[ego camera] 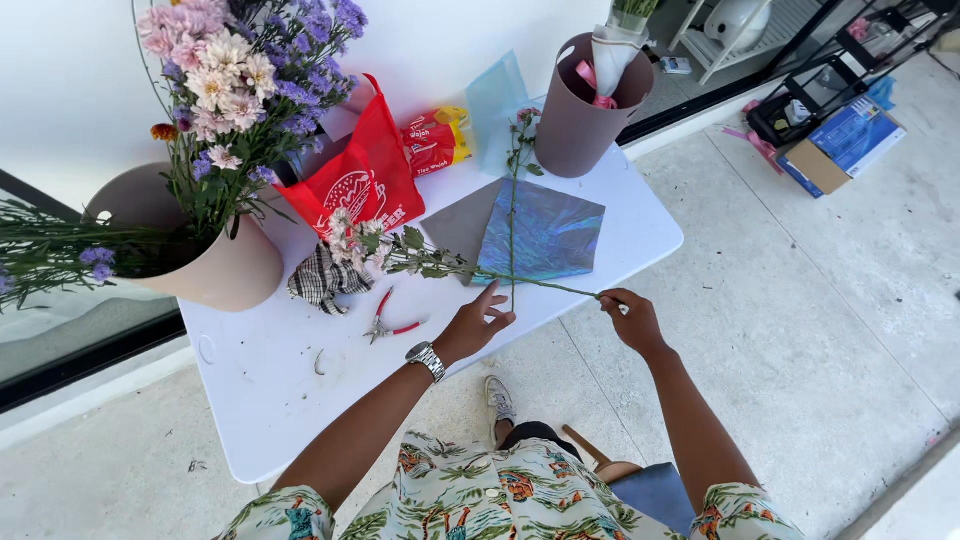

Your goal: The person wipes flower stems with a cloth, trims them using shears, and arranges them in a vase on a table. They handle the flowers individually, moving them from a bag and a pile to the container.

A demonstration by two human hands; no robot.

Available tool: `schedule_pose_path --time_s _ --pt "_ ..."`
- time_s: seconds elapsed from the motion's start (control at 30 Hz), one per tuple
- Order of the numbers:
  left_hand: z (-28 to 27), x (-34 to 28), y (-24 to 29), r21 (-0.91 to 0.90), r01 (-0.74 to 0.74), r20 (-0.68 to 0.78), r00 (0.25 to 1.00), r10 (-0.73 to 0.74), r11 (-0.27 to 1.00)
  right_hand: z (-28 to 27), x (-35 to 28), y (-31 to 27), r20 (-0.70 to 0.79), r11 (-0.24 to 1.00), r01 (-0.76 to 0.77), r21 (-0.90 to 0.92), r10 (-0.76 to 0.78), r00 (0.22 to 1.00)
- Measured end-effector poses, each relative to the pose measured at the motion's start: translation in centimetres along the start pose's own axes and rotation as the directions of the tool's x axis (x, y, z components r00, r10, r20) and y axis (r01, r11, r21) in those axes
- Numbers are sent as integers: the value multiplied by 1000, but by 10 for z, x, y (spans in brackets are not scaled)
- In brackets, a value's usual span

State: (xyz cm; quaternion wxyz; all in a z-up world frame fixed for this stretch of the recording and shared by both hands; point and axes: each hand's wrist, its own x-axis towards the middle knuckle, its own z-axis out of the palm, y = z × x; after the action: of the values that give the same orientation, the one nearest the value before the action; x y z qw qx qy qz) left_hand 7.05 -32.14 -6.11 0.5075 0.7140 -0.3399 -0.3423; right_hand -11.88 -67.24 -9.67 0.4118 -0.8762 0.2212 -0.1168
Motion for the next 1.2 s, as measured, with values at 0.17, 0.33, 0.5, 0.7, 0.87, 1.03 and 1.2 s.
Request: schedule_pose_path --time_s 0.17,0.33,0.5,0.7,0.87,1.03,1.2 --pt "27 76 -7 -458 -24 -200 977 -76 889 24 -53 1 -104 985 -129 119 141 984" --pt "23 118 0 -551 -68 -258 962 -92 832 53 -68 -6 -115 951 -225 213 253 961" --pt "0 152 12 -464 -110 -331 942 -57 879 78 -49 -29 119 953 -230 195 210 971" --pt "-35 187 26 -287 -143 -399 917 17 947 124 -2 -59 353 960 -93 265 -7 936" --pt "-58 237 2 -218 -78 -444 895 -28 973 144 49 -44 461 967 -29 253 -95 882" --pt "-67 316 -60 -89 46 -432 898 -80 995 121 92 -20 557 970 -123 212 -17 830" --pt "-63 382 -128 32 124 -435 895 -97 992 104 109 42 535 949 -274 156 152 831"
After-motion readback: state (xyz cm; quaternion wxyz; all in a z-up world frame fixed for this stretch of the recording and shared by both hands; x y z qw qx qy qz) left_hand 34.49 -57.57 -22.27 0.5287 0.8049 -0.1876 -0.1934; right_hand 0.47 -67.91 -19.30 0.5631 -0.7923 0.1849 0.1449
